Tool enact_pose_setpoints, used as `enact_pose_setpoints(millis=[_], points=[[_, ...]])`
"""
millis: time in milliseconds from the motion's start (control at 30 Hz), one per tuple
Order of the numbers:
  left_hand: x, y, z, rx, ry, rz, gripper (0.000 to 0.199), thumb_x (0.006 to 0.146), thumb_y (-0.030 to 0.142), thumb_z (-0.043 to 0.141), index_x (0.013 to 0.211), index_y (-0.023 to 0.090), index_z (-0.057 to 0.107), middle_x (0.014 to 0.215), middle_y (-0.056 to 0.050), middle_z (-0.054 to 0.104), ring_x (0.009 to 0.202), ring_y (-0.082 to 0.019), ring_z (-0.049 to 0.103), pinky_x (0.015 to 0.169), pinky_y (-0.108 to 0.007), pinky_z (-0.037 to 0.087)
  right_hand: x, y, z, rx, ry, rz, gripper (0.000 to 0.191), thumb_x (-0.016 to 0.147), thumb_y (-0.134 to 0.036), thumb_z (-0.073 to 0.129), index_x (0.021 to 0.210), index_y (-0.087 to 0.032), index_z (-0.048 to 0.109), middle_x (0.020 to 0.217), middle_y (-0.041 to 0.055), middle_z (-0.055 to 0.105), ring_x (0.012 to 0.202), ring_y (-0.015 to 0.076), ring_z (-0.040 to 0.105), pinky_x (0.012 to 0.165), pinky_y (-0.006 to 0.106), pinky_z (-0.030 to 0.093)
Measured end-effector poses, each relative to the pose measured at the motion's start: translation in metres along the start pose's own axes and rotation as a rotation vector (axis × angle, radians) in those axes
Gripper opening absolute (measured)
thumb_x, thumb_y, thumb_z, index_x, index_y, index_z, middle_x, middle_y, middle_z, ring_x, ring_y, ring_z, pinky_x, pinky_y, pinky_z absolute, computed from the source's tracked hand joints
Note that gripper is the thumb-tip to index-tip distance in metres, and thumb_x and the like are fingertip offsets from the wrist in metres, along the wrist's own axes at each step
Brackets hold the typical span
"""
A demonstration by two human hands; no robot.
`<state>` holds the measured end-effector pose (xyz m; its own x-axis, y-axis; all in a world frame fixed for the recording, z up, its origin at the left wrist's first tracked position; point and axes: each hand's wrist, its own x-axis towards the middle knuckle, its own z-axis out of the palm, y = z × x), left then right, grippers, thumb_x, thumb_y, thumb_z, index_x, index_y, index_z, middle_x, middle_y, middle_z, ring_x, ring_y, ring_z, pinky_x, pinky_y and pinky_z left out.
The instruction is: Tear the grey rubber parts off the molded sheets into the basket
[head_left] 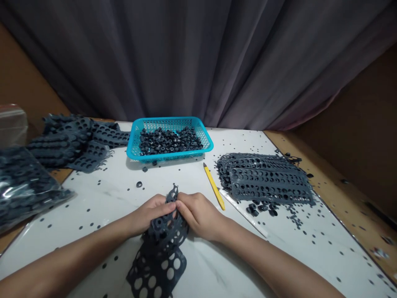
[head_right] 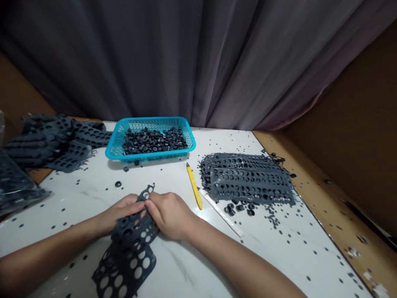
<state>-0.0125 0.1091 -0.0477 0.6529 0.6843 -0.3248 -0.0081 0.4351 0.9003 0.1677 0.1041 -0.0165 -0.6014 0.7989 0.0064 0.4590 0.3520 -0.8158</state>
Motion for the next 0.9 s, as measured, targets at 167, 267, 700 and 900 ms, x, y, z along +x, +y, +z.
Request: enact_pose_setpoints(millis=[167, 267, 700, 900], points=[[0.002, 0.003, -0.001, -0.026, -0.192, -0.037, 0.05, 0.073, 0.058, 0.055, 0.052, 0.016, 0.04, 0.048, 0.006, 0.033, 0.045, -0.006, 0.024, 0.044, -0.022, 0.018, 0.002, 0.011, -0.011, 0.506, -0.283, 0.018, 0.04, 0.09, -0.045, 0.037, 0.063, -0.017, 0.041, 0.053, -0.0055, 0.038, 0.049, 0.0067, 0.034, 0.049, 0.02, 0.03], [0.0, 0.009, -0.005, 0.048, -0.419, -0.118, 0.051, 0.071, 0.06, 0.057, 0.051, 0.016, 0.04, 0.049, 0.006, 0.033, 0.046, -0.006, 0.025, 0.044, -0.022, 0.018, 0.001, 0.017, -0.008, 0.794, -0.568, 0.126, 0.046, 0.083, -0.056, 0.046, 0.059, -0.019, 0.034, 0.045, -0.0102, 0.028, 0.039, 0.0044, 0.024, 0.04, 0.02, 0.023], [-0.009, 0.035, 0.0, 0.449, -0.433, 0.005, 0.05, 0.081, 0.059, 0.039, 0.054, 0.017, 0.046, 0.053, 0.003, 0.036, 0.053, -0.013, 0.035, 0.052, -0.025, 0.029, -0.018, -0.036, -0.048, -0.124, -0.331, -0.132, 0.02, 0.086, -0.017, 0.044, 0.066, -0.017, 0.045, 0.055, -0.0053, 0.036, 0.048, 0.0063, 0.028, 0.048, 0.022, 0.023], [-0.027, 0.058, 0.027, 0.922, 0.148, 0.59, 0.021, 0.077, 0.033, 0.055, 0.061, 0.021, 0.063, 0.116, -0.008, 0.051, 0.105, -0.027, 0.041, 0.098, -0.038, 0.027, -0.015, -0.043, -0.049, -0.132, -0.282, -0.167, 0.023, 0.09, -0.022, 0.04, 0.069, -0.017, 0.048, 0.056, -0.0035, 0.043, 0.049, 0.0078, 0.036, 0.049, 0.021, 0.028]])
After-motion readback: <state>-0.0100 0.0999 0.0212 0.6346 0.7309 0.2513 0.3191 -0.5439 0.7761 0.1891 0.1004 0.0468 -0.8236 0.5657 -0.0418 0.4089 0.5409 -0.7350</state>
